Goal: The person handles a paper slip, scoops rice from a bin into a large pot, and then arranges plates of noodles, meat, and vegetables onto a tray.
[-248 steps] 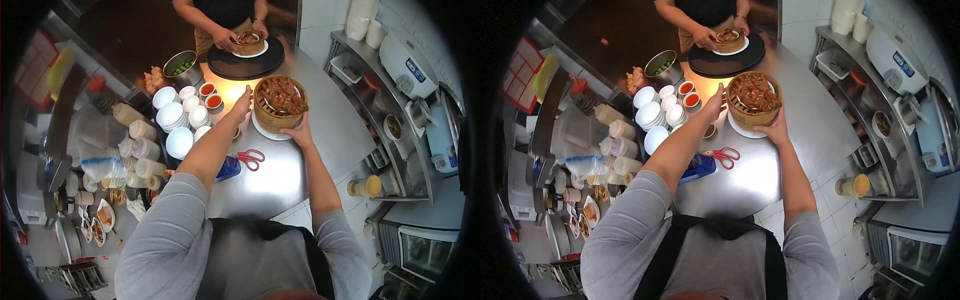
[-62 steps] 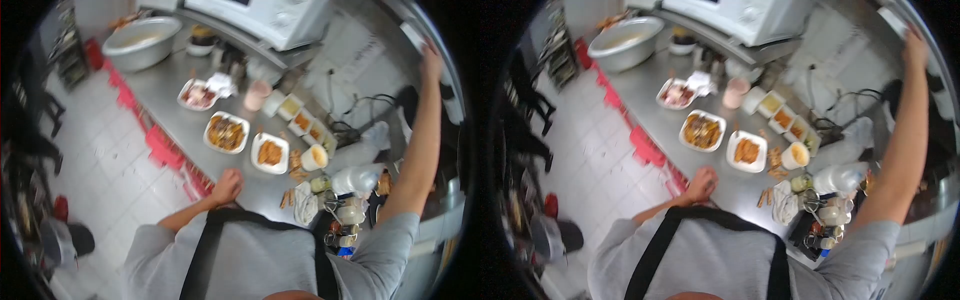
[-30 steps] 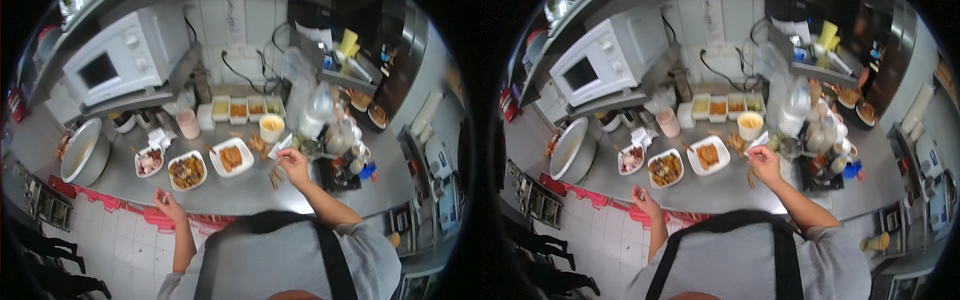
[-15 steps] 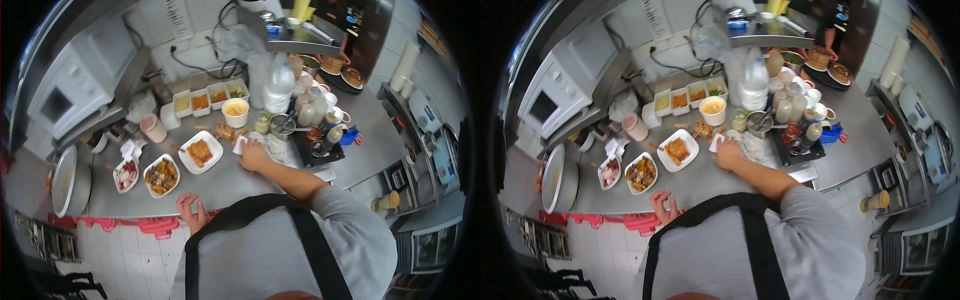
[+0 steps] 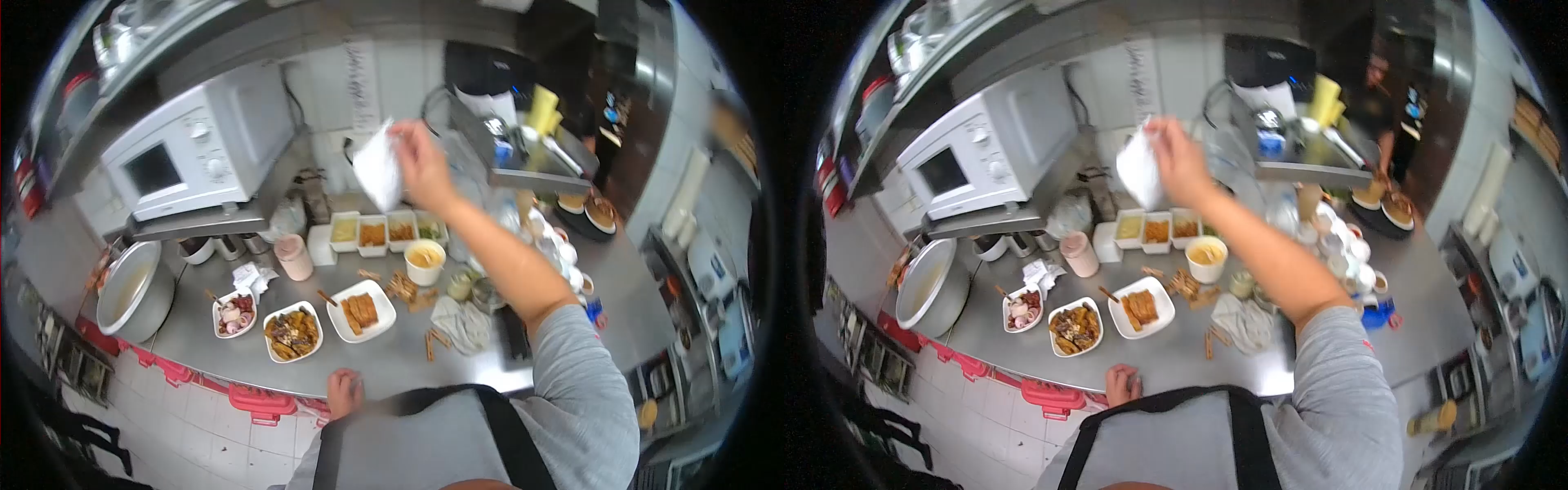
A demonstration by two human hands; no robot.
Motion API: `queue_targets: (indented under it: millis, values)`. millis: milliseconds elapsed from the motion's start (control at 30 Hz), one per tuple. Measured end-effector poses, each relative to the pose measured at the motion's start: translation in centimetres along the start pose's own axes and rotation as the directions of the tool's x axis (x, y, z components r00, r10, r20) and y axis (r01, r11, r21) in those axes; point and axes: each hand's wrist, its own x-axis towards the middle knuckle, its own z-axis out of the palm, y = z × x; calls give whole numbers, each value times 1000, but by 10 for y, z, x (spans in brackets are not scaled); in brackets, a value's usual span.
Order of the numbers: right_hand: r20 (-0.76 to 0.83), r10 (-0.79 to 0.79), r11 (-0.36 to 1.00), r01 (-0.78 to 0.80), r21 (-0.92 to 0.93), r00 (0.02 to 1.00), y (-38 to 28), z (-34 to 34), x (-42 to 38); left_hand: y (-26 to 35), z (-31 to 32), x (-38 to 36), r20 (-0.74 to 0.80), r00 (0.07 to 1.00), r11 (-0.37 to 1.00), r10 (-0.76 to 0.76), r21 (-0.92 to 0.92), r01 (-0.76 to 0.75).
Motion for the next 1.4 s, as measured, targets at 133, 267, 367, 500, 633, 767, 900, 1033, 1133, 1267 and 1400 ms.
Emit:
queue_targets:
  millis: [133, 267, 367, 500, 633, 767, 900, 1033, 1133, 1267, 1400]
  values:
    - [-147, -312, 942, 326, 79, 939, -11, 5, 163, -7, 6, -1, -20, 998, 994, 56, 93, -54]
    - [-187, -165, 969, 195, 155, 968, -9, 4, 240, -2, 9, -1, -63, 998, 986, -7, 165, 18]
    - [-197, -85, 988, 108, 110, 977, 11, 6, 253, -6, 13, -5, -59, 998, 980, -16, 195, 27]
    - [-133, -222, 940, 249, 235, 966, 1, 3, 240, -5, 11, -5, -49, 999, 982, -16, 185, 25]
    - [-87, -289, 942, 300, 153, 953, -19, 1, 239, -21, 19, -13, -27, 999, 991, -35, 126, 38]
    - [460, -333, 751, 526, -399, 823, -42, -2, 218, -12, 1, 5, -200, 978, 998, -53, 20, 58]
    - [969, -78, 690, 714, -117, 234, -115, 35, 88, 93, -92, 142, -437, 897, 988, 67, -93, -119]
    - [905, -424, 633, 721, 281, 19, -140, 46, 26, 118, -109, 216, -314, 935, 946, 163, -219, -238]
    - [463, -771, 550, 824, 137, 438, -150, 46, 46, 114, -99, 241, -231, 941, 641, -246, -768, -21]
    - [564, -160, 987, 114, 117, 810, -134, 42, 48, 132, -115, 264, -459, 843, 384, -281, -859, -340]
    - [590, -245, 962, 116, 248, 769, -107, 42, 61, 123, -103, 264, -414, 893, 426, -178, -851, -309]
